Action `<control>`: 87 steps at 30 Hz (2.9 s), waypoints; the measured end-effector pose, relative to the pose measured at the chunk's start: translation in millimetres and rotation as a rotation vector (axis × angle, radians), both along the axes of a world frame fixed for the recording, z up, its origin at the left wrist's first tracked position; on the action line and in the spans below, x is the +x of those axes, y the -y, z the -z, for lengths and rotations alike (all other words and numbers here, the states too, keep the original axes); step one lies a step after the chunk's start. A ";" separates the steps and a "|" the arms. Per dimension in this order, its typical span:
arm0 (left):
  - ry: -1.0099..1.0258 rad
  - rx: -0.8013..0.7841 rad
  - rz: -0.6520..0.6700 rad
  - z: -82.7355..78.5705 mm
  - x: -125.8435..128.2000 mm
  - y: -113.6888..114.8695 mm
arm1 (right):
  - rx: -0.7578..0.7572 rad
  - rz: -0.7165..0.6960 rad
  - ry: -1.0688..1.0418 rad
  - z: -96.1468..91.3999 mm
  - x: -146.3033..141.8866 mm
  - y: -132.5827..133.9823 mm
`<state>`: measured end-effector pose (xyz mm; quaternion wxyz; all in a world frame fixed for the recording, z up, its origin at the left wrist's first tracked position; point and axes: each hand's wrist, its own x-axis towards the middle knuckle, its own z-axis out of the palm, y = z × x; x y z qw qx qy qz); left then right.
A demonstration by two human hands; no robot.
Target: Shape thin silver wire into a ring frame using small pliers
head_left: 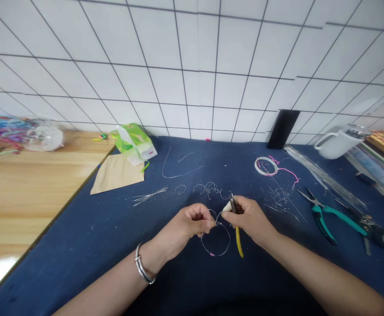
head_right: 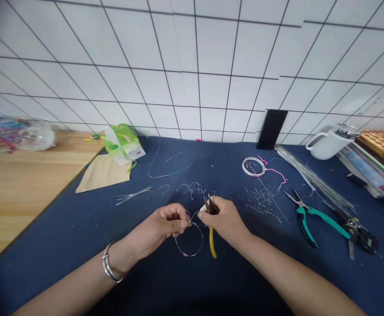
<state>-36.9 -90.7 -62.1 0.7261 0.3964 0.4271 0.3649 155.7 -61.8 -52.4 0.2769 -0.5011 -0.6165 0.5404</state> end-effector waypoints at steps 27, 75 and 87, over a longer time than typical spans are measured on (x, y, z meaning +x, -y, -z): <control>0.023 -0.040 0.022 -1.1 -1.3 0.1 | 0.039 -0.014 0.060 -5.4 -0.2 1.6; -0.070 0.061 0.114 -6.2 -9.0 -0.3 | -0.150 -0.175 0.066 -27.3 -5.0 2.4; -0.006 0.075 0.078 -0.5 -7.8 -1.2 | -0.196 -0.034 -0.134 -9.6 -8.4 8.3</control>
